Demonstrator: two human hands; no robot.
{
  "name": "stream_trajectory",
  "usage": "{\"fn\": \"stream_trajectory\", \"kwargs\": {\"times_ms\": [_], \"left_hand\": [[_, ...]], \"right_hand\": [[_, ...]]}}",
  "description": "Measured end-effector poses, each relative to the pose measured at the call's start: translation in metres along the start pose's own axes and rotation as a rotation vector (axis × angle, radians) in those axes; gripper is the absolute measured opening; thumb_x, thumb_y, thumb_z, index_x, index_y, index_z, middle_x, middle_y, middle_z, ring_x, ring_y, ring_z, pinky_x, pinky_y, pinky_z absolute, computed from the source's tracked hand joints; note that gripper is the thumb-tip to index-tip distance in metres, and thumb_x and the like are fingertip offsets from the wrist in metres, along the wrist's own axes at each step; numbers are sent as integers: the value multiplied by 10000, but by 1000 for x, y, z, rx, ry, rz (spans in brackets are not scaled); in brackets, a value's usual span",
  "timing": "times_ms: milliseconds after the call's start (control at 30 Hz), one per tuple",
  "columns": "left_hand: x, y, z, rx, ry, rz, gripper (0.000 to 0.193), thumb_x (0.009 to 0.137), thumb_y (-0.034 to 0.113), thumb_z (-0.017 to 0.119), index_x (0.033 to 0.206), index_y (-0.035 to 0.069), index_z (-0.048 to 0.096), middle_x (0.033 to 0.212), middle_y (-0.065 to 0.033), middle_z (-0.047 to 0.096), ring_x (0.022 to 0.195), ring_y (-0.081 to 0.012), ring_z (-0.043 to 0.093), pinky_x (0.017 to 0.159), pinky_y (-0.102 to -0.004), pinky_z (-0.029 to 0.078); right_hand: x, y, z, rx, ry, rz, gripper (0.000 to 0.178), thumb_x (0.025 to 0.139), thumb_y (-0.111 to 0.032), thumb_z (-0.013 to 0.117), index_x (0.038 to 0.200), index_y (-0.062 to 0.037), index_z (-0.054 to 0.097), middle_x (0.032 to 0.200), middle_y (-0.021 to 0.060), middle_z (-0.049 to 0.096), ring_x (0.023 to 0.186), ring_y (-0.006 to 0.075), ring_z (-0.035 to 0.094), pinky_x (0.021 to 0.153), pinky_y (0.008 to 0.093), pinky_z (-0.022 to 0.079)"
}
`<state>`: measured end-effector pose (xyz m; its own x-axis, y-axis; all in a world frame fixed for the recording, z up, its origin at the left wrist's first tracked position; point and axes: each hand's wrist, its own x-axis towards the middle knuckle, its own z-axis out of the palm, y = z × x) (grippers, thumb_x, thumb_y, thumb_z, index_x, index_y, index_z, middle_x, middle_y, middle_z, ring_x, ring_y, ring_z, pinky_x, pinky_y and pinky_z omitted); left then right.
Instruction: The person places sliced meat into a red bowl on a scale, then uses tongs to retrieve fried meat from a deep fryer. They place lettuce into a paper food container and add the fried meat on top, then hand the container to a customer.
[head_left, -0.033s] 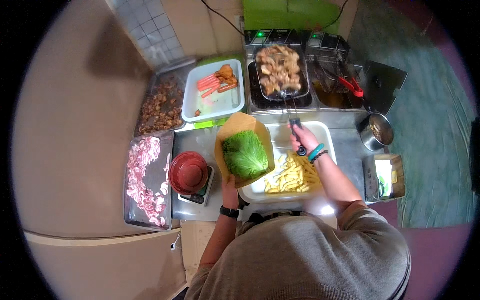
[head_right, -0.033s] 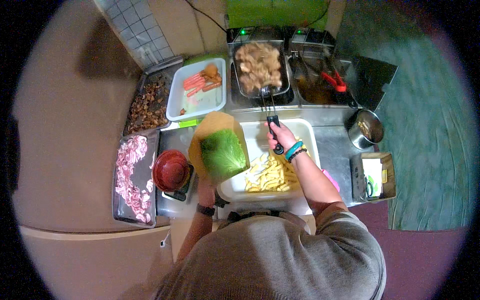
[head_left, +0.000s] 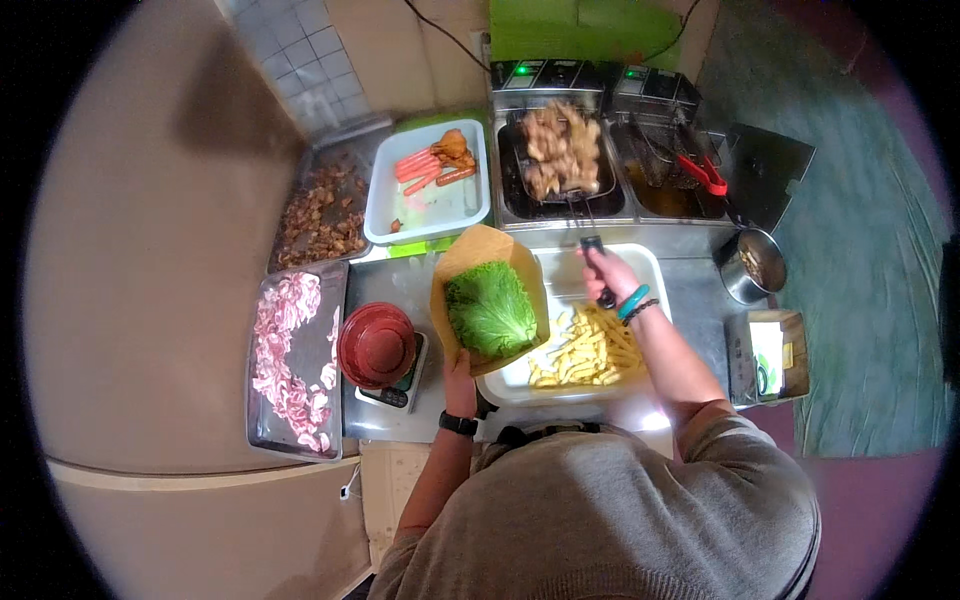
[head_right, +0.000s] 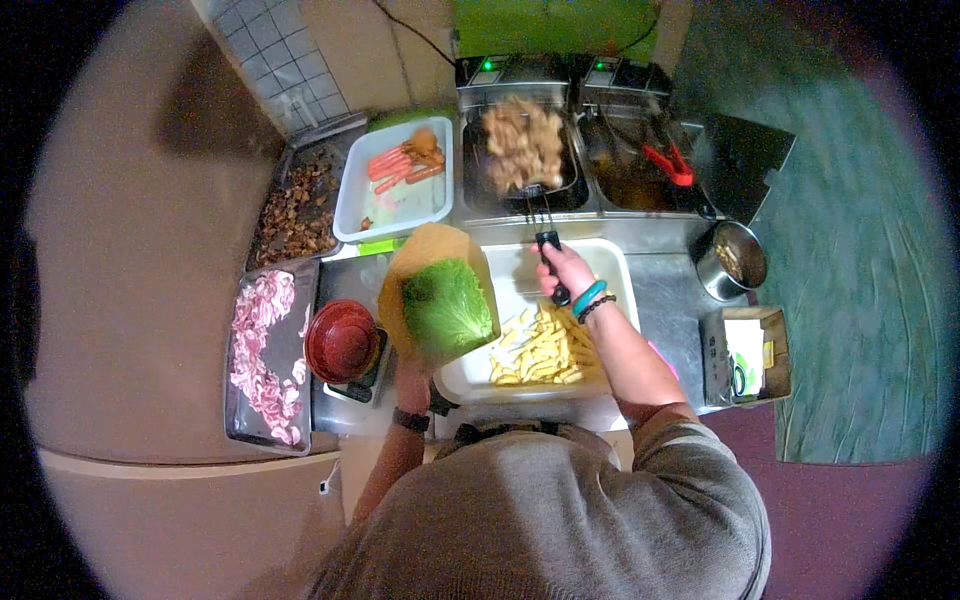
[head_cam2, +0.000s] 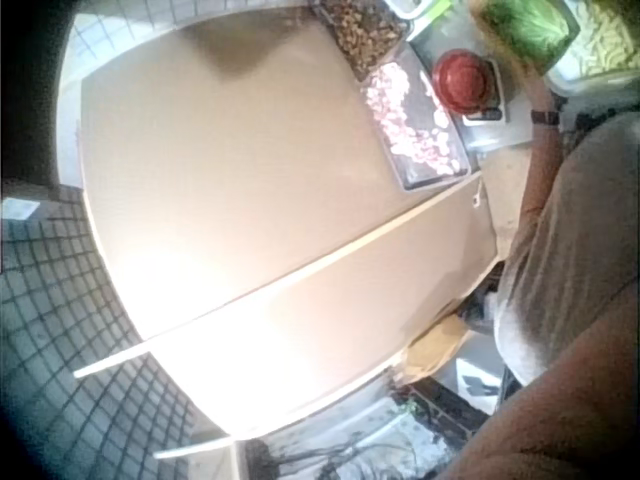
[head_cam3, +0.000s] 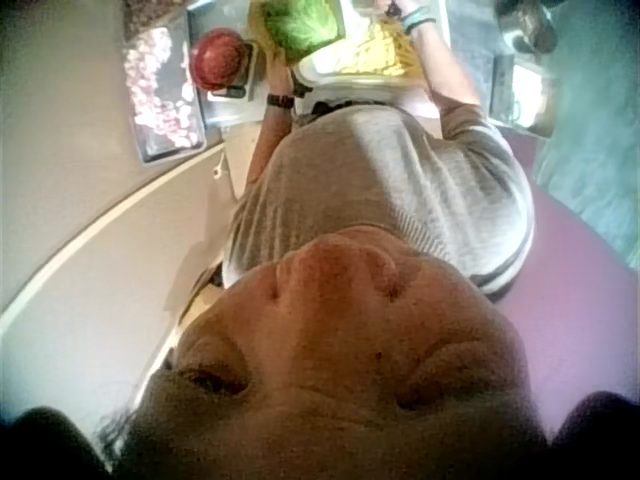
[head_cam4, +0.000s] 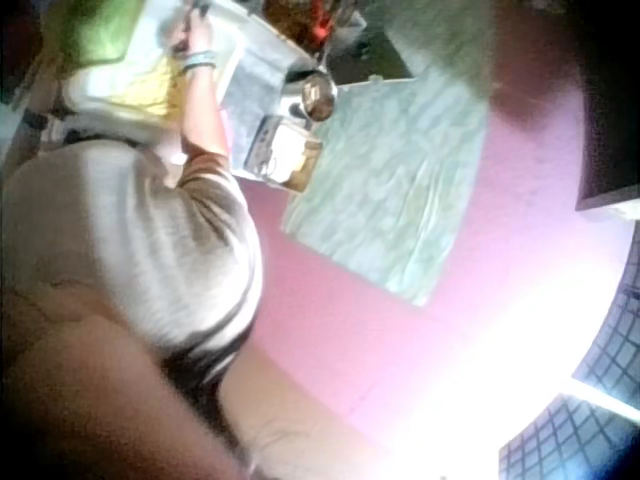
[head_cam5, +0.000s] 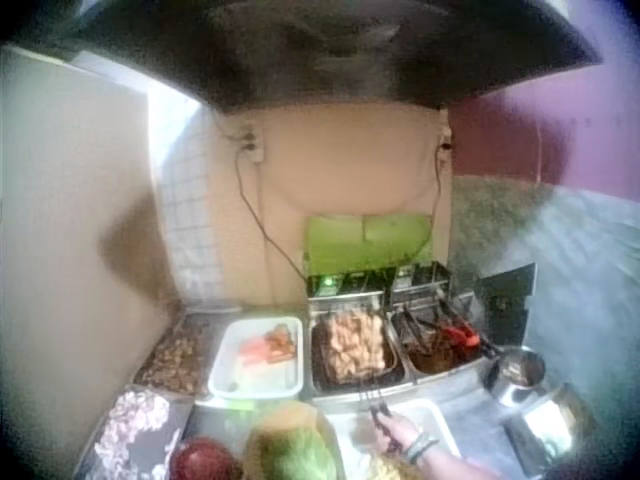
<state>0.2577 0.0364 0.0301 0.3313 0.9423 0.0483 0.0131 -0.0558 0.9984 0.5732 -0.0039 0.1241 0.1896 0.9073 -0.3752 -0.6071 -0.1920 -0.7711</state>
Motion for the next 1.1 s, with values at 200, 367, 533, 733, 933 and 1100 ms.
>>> {"fn": "stream_trajectory", "kwargs": {"times_ms": [200,367,533,733,933,1100], "left_hand": [[1,2,0,-175,54,-182,250,898,158,414,1084,-3,460,970,-39,490,903,-135,441,814,-260,352],[3,5,4,-130,97,-126,289,893,202,419,1089,-3,477,987,-78,518,891,-153,480,794,-290,395],[5,-20,1,-196,130,-164,313,886,229,432,1079,-13,482,956,-75,536,866,-150,488,755,-299,412],[1,4,5,-117,116,-92,287,876,204,441,1052,-17,489,927,-47,532,833,-133,484,730,-271,407],[-3,-2,7,-245,142,-108,258,871,185,450,1028,-14,497,913,-31,531,817,-124,483,726,-263,407],[-5,-13,-1,-193,69,-256,307,889,120,404,1171,0,414,1044,-77,495,952,-151,455,857,-276,356]], "right_hand": [[-18,-18,14,26,-69,-28,250,923,-274,383,1062,-75,445,605,-11,420,433,64,345,375,220,321],[-9,-1,-1,-29,13,-23,246,906,-269,418,1054,-76,454,593,-6,420,410,78,342,366,227,324],[-8,6,-5,-121,25,20,233,910,-261,410,1031,-68,462,610,-1,436,413,79,354,371,234,341],[19,-2,-2,76,-28,16,247,921,-235,373,1014,-36,485,654,12,476,486,97,422,435,237,402],[21,-25,25,-236,54,83,438,908,-410,349,941,-5,511,673,75,564,535,161,563,480,257,474],[31,-95,8,-1870,733,-602,402,795,-445,504,797,-57,609,754,164,620,711,302,605,597,382,490]]}}
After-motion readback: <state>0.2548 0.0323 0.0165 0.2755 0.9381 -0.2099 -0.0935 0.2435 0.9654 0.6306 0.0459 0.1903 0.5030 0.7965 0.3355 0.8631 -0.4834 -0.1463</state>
